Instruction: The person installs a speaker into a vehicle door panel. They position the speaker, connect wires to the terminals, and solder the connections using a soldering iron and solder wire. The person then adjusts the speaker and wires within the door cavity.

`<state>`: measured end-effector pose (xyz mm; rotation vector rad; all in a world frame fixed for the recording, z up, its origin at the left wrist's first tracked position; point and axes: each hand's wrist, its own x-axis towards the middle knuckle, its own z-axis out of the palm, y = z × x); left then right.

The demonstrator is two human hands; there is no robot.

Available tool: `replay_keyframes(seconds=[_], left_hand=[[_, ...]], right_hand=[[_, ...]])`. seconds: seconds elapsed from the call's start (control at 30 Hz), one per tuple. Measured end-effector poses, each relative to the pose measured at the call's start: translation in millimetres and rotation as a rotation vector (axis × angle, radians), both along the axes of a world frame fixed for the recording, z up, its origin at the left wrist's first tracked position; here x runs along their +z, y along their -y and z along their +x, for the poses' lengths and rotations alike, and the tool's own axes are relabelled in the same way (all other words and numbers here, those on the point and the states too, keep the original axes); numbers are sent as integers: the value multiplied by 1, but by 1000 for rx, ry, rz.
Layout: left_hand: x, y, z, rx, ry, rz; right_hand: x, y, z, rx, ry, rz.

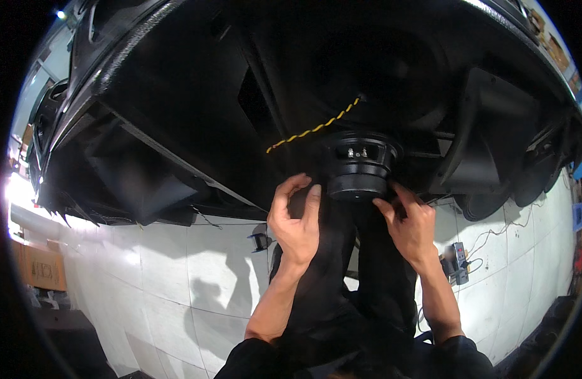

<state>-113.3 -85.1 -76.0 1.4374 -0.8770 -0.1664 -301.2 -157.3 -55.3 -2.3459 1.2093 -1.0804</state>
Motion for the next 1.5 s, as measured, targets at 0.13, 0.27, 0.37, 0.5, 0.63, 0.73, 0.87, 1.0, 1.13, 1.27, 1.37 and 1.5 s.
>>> replay_keyframes(seconds=[0.13,0.27,0.37,0.5,0.63,0.73,0.87,1.0,1.13,1.27,1.37,1.5], left_hand=[[25,7,10,231,424,-66],[50,22,25,354,751,-76],[56,29,34,396,852,20],[57,23,32,282,832,179],[83,7,13,-293,-193,421],[59,21,27,-719,-748,192],[65,17,18,-712,-865,162],[76,18,17,-758,-853,269],[79,21,13,-736,-747,286],[73,23,2,-662,-632,248],[74,24,-3,-630,-588,256],[76,24,-7,-619,-581,277]], right_hand=[[10,-7,0,33,59,-139],[25,-21,7,117,102,-67],[35,-27,14,169,138,-72],[44,-30,21,213,187,-18],[46,-27,27,252,325,21],[38,-24,33,240,462,448],[34,-23,35,401,589,908],[37,-23,42,519,712,1008],[29,-30,46,473,811,994],[23,-41,49,255,761,655],[32,-44,43,213,727,581],[30,-42,38,211,668,494]])
